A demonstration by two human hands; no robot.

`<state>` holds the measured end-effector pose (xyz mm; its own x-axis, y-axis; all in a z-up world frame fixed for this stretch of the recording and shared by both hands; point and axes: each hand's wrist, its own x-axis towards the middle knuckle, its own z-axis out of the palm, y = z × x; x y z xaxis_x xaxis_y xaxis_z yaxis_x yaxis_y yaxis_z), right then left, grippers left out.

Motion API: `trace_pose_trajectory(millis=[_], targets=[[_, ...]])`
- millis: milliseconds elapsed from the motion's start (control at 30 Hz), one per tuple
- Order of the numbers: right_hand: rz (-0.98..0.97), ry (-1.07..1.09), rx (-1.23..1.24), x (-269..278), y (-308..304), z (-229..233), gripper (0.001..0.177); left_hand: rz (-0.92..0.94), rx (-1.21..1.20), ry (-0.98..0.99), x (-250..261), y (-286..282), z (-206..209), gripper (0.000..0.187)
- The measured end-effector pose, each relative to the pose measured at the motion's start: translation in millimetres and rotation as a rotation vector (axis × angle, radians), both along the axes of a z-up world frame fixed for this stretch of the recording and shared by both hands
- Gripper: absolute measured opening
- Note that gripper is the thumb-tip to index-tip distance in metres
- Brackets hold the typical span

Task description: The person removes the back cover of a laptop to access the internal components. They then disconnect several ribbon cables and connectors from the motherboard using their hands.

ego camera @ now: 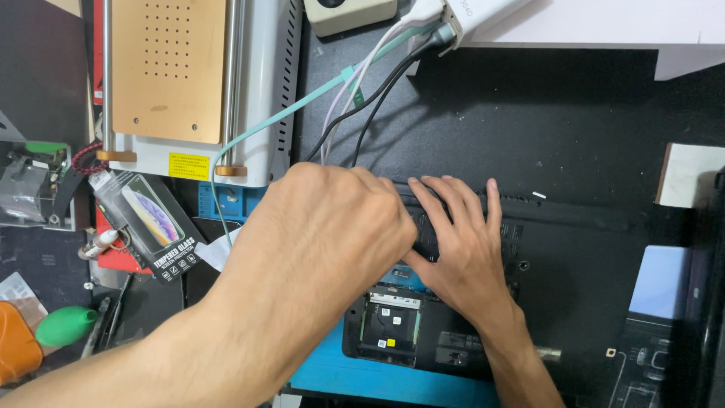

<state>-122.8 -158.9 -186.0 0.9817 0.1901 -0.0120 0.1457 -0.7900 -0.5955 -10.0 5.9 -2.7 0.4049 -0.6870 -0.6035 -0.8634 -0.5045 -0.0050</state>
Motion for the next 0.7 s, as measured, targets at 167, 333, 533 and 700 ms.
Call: trace_pose_trajectory(millis=[167,333,533,700], targets=[[-0.007,0.033,-0.028,1,2,5,0.086,0.091,-0.141,-0.082,-11,23,-12,0.009],[-0.017,0.089,-0.048,4,2,10,0.087,0.219,-0.152,-0.236,-37,69,-7,0.01],[0.004,0.073,-0.047,2,2,5,0.086,0.79,-0.437,-0.304,-87,118,-33,0.02],[-0.013,0.116,-0.076,4,4,5,0.086,1.393,-0.688,-0.297,-148,128,-119,0.022]])
